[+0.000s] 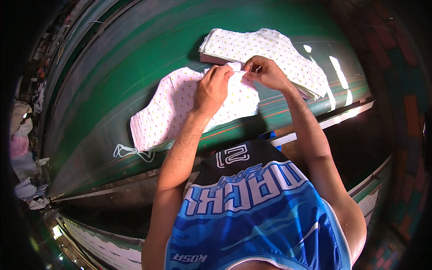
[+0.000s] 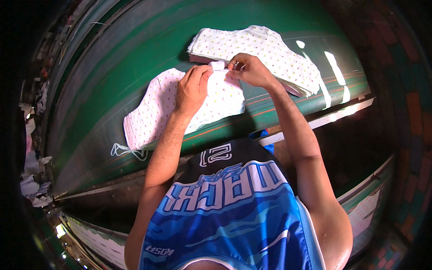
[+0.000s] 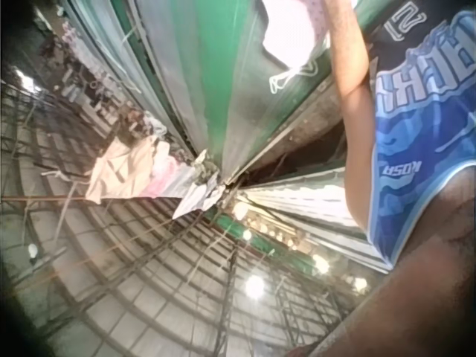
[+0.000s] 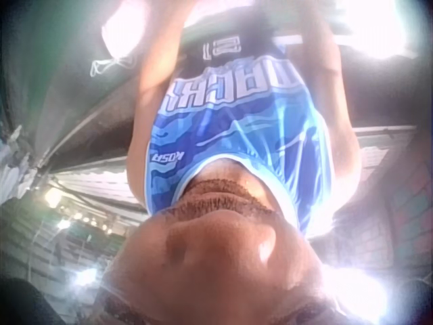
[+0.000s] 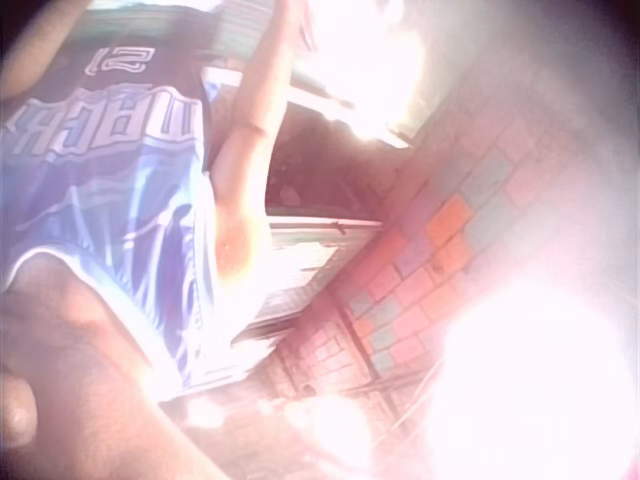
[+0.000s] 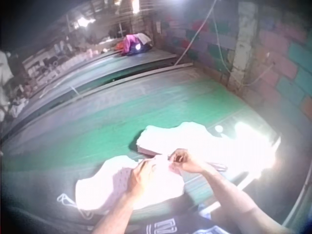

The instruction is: The person folds small patterned garments on a green work surface. They smooth and align each piece, then stack the folded items into a neat pile.

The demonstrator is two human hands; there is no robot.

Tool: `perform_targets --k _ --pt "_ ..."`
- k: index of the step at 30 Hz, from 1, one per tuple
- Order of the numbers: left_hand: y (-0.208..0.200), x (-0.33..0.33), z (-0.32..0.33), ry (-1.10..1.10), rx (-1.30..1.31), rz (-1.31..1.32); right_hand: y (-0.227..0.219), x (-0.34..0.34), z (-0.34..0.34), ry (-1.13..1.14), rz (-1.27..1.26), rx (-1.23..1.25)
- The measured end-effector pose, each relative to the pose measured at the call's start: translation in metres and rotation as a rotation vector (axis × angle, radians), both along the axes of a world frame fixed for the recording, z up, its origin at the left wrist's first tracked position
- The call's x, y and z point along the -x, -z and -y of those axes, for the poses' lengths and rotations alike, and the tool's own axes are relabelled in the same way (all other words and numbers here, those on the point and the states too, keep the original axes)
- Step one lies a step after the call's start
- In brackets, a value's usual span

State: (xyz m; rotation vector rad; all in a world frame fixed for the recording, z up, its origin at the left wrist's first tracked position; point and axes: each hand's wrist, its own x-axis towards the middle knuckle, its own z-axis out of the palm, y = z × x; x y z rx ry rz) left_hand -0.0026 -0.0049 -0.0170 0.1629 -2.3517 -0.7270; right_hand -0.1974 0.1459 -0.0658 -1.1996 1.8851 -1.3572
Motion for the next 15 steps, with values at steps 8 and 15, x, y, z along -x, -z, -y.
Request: perform_targets --k 8,15 --pt "0.007 0.002 0.019 -0.252 -0.209 0.014 -0.026 0.021 0.014 -0.153 -0.027 -0.021" --pt "0.014 -0.006 0.045 -0.351 -0.116 0.168 -0.019 0.025 0.044 -0.217 -0.158 -0.027"
